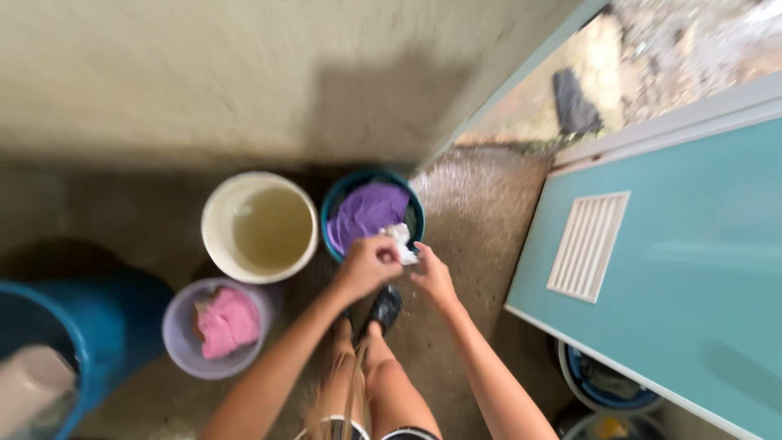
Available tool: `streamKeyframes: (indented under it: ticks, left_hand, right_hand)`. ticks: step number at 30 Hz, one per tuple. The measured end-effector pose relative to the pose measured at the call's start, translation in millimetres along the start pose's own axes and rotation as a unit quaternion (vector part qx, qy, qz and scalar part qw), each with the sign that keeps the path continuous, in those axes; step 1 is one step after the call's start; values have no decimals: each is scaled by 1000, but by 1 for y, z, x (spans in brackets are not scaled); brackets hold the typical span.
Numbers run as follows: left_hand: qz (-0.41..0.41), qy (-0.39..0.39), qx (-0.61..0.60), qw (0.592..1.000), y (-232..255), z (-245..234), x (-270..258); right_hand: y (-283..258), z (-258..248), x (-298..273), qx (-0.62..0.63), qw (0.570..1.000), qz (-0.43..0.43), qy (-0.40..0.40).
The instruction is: The recorder is hand-washing various pieces of clothing in buckets and then transferring them to a washing machine.
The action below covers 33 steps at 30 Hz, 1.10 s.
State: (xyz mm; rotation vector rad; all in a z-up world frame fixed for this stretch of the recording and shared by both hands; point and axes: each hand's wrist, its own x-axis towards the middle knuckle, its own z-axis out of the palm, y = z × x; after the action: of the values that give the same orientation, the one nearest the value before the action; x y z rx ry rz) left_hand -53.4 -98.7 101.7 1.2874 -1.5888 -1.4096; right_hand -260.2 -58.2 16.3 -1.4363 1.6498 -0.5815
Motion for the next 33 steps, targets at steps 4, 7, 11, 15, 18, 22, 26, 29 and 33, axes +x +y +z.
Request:
streamKeyframes:
  ticks: [4, 7, 11, 15, 18, 22, 26, 29, 33]
  left_hand:
    - [68, -15, -50, 996, 124, -20, -9]
    - [117, -23, -80, 990, 157, -35, -16]
    - [119, 65, -153, 979, 143, -60, -19]
    - [54, 206, -146, 966, 37, -81, -8]
    - [-190, 132, -260, 937, 70, -75, -23]
    - [-198, -166, -596, 760, 62, -48, -15]
    - [-141, -90, -680, 714, 74, -27, -5]
    - [-158, 90, -612, 770, 43, -11, 19]
    - [-79, 253, -478, 838, 35, 11, 17]
  right_hand:
    - [3, 5, 14, 92, 991, -95, 26]
    - [-27, -2, 22, 275, 959, -75, -4]
    - [-120, -44, 12, 403, 914, 29, -32]
    - [-167, -73, 2, 510, 859, 41, -17]
    - [-179, -76, -9, 549, 835, 12, -23]
    - [-190, -66, -20, 579, 815, 5, -39]
    - [-186, -55, -33, 647, 759, -1, -75]
    - [-196, -62, -50, 679, 727, -15, -100]
    - [-266, -74, -83, 670, 735, 94, -45]
